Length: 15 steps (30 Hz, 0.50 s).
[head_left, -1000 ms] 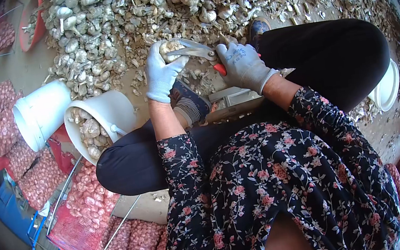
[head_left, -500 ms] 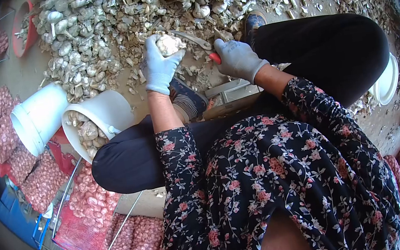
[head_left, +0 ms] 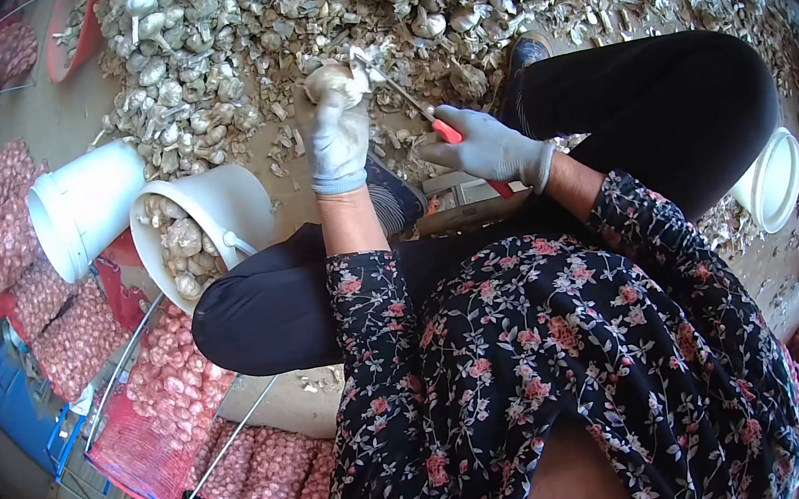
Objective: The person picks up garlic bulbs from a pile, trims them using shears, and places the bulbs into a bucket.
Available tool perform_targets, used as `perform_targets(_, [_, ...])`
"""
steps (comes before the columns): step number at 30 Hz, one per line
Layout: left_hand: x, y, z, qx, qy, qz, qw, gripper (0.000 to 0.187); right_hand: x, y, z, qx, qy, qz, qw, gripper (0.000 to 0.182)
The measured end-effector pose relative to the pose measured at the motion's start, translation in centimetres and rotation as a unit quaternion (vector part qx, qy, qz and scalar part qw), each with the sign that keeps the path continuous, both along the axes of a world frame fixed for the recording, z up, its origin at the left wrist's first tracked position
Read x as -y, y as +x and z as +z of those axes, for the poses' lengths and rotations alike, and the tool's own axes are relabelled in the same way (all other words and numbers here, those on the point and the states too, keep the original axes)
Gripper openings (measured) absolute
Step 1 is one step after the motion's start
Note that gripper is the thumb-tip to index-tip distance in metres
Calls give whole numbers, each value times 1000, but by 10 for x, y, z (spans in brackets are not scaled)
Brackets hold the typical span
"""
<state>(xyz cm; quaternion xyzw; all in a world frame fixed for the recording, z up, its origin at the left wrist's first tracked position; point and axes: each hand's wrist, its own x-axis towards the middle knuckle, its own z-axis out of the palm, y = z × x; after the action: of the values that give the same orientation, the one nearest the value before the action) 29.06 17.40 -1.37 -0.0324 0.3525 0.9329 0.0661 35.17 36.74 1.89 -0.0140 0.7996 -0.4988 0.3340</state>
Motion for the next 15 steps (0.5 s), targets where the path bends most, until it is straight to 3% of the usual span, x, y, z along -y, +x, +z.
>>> perform_targets(3, [-8, 3, 13, 17, -71, 24, 997, 50, 9, -11, 4, 36, -71, -34, 996, 56])
perform_targets(5, [-3, 5, 7, 15, -99, 7, 995, 51, 12, -19, 5, 139, -169, -36, 975, 48])
perform_targets(7, [1, 7, 3, 35, -161, -12, 986, 52, 18, -14, -16, 110, -203, -71, 970, 37])
perform_targets(11, [11, 10, 3, -9, -100, 8, 995, 48, 17, -17, -25, 247, -184, -155, 939, 27])
perform_targets(12, [18, 15, 12, 33, -65, 12, 997, 37, 16, -17, -29, 270, -203, -190, 922, 24])
perform_targets(13, [33, 14, 25, 27, -77, 28, 996, 37, 16, -17, -23, 293, -219, -226, 903, 22])
perform_targets(15, [70, 19, 46, 83, -106, 204, 970, 18, 16, -21, -9, 337, -227, -247, 880, 17])
